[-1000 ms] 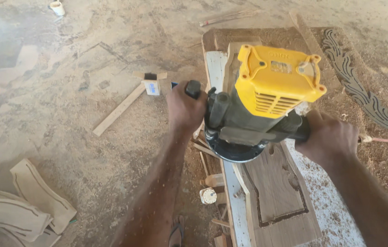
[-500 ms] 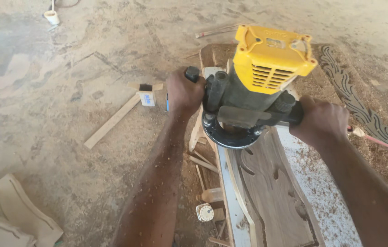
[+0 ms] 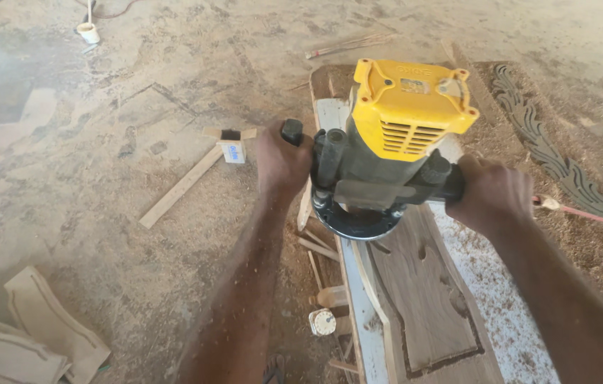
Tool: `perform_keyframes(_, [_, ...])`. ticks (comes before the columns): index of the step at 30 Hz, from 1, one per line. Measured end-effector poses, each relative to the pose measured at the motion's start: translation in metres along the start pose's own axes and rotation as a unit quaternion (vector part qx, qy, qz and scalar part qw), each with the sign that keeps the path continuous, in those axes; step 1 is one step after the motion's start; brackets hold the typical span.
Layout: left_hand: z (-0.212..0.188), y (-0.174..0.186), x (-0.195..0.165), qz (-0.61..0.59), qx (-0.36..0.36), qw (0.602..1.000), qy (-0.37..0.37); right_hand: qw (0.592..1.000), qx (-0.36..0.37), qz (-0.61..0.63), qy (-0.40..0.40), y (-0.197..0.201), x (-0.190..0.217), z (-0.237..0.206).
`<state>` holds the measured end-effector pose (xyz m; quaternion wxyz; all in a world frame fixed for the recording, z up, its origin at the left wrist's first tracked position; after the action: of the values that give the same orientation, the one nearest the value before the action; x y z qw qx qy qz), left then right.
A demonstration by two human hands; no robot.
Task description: The person uses a handheld electric router to carve a decorative pattern into a rectangular wooden board. They guide the tool along the surface, removing material to create recessed lines and shapes. The work is performed on a workbench in a workshop environment.
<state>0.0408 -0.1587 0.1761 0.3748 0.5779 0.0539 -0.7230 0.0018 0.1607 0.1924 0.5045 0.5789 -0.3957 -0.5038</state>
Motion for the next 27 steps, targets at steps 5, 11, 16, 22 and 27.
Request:
perform_keyframes(5, [-0.022, 0.007, -0.011, -0.021, 0.009, 1.000, 0.018, 0.999, 0.030, -0.025, -0.013, 0.003, -0.009, -0.022])
perform_keyframes(11, [-0.001, -0.009, -0.014, 0.007, 0.025, 0.999, 0.048, 0.999, 0.026, -0.010, -0.026, 0.004, -0.016, -0.002])
perform_keyframes(16, [0.038, -0.022, -0.006, 0.013, 0.007, 1.000, 0.004, 0.999, -0.047, 0.004, -0.006, 0.003, -0.009, 0.037])
perform_keyframes(22, [0.073, -0.039, 0.012, -0.005, 0.000, 1.000, -0.012, 0.999, -0.030, 0.000, -0.024, -0.006, 0.000, 0.076])
perform_keyframes(27, [0.098, -0.051, 0.023, 0.000, -0.014, 0.999, -0.039, 0.996, -0.087, 0.008, 0.002, -0.012, 0.004, 0.098])
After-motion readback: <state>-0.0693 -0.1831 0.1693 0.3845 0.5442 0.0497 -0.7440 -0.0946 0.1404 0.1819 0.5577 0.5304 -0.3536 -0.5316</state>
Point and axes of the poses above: each hand's wrist, its own z-axis towards the middle knuckle, its own y-axis out of the back of the hand, x = y × z, the point moved 1 cm from there along z, towards the middle knuckle, and after that the axes turned 2 degrees about z, right-handed, at the moved point
